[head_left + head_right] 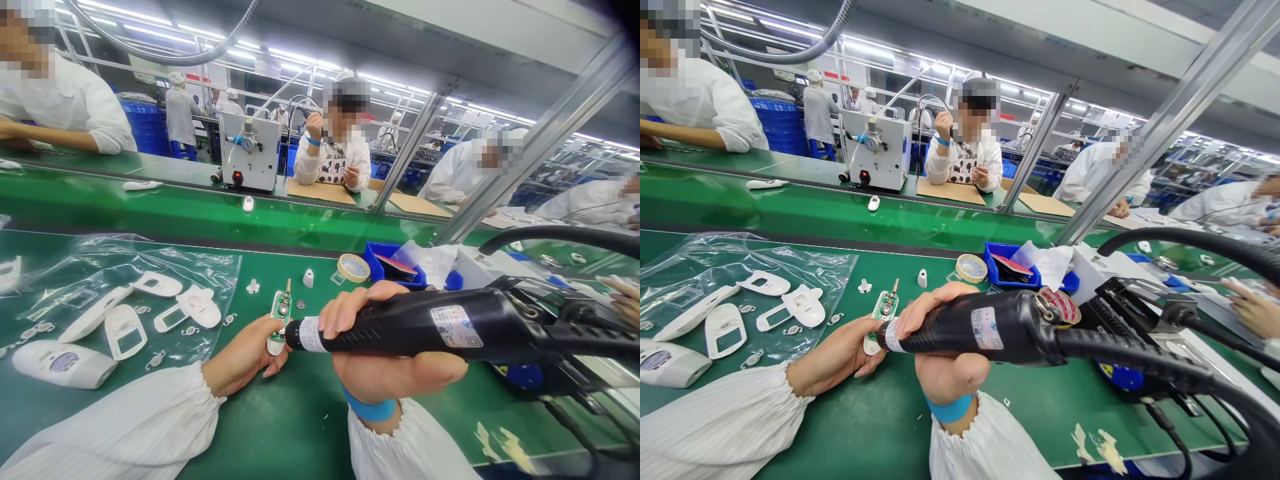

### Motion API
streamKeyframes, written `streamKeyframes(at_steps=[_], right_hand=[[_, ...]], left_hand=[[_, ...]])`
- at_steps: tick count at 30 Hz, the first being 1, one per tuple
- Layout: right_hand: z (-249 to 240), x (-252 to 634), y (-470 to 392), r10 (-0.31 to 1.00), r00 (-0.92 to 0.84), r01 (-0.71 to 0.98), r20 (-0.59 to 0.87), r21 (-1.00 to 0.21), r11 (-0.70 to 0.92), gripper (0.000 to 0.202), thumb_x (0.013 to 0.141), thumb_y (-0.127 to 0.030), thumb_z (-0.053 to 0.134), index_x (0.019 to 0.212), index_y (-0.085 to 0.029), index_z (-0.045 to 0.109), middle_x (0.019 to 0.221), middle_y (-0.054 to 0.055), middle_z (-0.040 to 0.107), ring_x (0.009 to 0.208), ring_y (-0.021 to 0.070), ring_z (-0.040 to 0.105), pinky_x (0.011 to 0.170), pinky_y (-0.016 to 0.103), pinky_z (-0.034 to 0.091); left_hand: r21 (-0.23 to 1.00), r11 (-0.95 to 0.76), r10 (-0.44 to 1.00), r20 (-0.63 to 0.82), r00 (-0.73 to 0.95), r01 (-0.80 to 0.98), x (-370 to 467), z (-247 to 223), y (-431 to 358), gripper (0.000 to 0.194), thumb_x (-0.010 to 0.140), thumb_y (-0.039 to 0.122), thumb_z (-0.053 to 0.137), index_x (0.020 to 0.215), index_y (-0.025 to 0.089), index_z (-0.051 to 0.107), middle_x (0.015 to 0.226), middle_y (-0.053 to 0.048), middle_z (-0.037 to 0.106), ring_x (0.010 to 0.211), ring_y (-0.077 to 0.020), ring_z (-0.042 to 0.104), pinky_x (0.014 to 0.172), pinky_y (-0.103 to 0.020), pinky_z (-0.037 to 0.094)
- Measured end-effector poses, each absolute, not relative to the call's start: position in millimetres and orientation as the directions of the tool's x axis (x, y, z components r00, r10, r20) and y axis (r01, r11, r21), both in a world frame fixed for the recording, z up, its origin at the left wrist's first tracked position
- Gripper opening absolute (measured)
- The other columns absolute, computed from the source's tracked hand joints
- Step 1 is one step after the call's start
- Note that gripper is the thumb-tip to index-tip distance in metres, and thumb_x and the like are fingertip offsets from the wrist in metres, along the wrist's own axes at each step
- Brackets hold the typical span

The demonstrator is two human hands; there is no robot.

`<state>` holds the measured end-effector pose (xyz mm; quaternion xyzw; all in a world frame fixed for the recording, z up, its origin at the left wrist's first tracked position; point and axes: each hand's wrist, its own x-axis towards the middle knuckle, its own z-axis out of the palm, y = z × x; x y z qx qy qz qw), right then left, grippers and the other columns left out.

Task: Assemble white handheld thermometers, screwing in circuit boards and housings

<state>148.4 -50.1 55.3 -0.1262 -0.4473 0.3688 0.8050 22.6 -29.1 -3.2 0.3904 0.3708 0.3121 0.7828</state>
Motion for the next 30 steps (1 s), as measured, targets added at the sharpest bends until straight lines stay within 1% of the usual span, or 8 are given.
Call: streamKeyframes(at_steps=[5,13,15,18,22,25,27,30], right_hand=[[52.7,146.5,-49.3,0.707,0.320,-0.490,0.631,-0.528,0.693,0.047,0.063,-0.065,0.052,0.083,-0.023,0.051,0.052,-0.004,0.055,0.038,0.0132,0.049,0.038,0.027,0.041],[49.9,146.1,-48.4,0.720,0.310,-0.470,0.621,-0.558,0.684,0.046,0.062,-0.065,0.054,0.082,-0.024,0.052,0.052,-0.004,0.055,0.038,0.0130,0.048,0.038,0.026,0.040],[52.2,145.7,-48.9,0.720,0.314,-0.480,0.619,-0.550,0.683,0.049,0.059,-0.067,0.054,0.082,-0.024,0.053,0.050,-0.004,0.054,0.037,0.0126,0.047,0.037,0.026,0.040],[54.2,146.5,-50.3,0.748,0.303,-0.498,0.591,-0.571,0.653,0.057,0.055,-0.072,0.053,0.084,-0.023,0.055,0.049,-0.004,0.055,0.035,0.0129,0.046,0.036,0.026,0.040],[51.5,150.1,-51.9,0.787,0.236,-0.516,0.570,-0.613,0.598,0.064,0.056,-0.076,0.048,0.090,-0.022,0.056,0.052,-0.001,0.057,0.039,0.0150,0.048,0.039,0.029,0.040],[50.1,152.1,-52.2,0.772,0.220,-0.486,0.596,-0.620,0.616,0.061,0.059,-0.073,0.048,0.089,-0.021,0.057,0.055,0.000,0.057,0.042,0.0160,0.050,0.042,0.031,0.040],[50.8,152.5,-52.1,0.751,0.218,-0.460,0.623,-0.613,0.642,0.057,0.060,-0.072,0.045,0.085,-0.022,0.056,0.054,-0.001,0.055,0.041,0.0160,0.049,0.042,0.031,0.039],[52.2,152.5,-51.6,0.750,0.200,-0.460,0.631,-0.615,0.640,0.053,0.061,-0.070,0.043,0.082,-0.023,0.054,0.054,-0.001,0.055,0.041,0.0162,0.049,0.041,0.030,0.038]], left_hand=[[0.855,0.484,0.784,-0.330,0.526,-0.185,22.8,-5.4,-29.9,0.018,0.080,0.029,0.043,0.073,0.014,0.050,0.052,0.002,0.047,0.040,-0.0068,0.038,0.033,-0.017,0.025],[0.860,0.473,0.799,-0.326,0.505,-0.192,24.6,-3.2,-30.3,0.018,0.080,0.030,0.044,0.071,0.015,0.048,0.051,0.003,0.044,0.039,-0.0068,0.036,0.032,-0.017,0.024],[0.861,0.471,0.800,-0.327,0.504,-0.189,24.8,-2.8,-30.1,0.018,0.079,0.030,0.044,0.070,0.015,0.049,0.051,0.003,0.045,0.039,-0.0069,0.037,0.032,-0.017,0.024],[0.859,0.475,0.797,-0.330,0.505,-0.189,24.8,-2.9,-29.5,0.018,0.079,0.029,0.044,0.069,0.015,0.049,0.052,0.002,0.046,0.039,-0.0068,0.037,0.032,-0.018,0.024],[0.855,0.479,0.797,-0.330,0.505,-0.197,24.7,-4.4,-28.7,0.017,0.078,0.029,0.044,0.069,0.015,0.048,0.053,0.002,0.046,0.039,-0.0069,0.038,0.032,-0.018,0.024],[0.858,0.473,0.801,-0.323,0.504,-0.202,24.6,-5.8,-27.9,0.016,0.078,0.028,0.045,0.070,0.015,0.048,0.056,0.002,0.047,0.040,-0.0071,0.039,0.032,-0.018,0.024],[0.861,0.465,0.802,-0.312,0.510,-0.204,24.7,-6.2,-27.7,0.016,0.078,0.028,0.046,0.069,0.015,0.047,0.057,0.002,0.047,0.040,-0.0068,0.039,0.032,-0.018,0.025],[0.859,0.466,0.805,-0.312,0.506,-0.211,25.1,-5.6,-28.1,0.016,0.077,0.029,0.046,0.068,0.015,0.047,0.056,0.002,0.046,0.039,-0.0069,0.039,0.032,-0.018,0.025]])
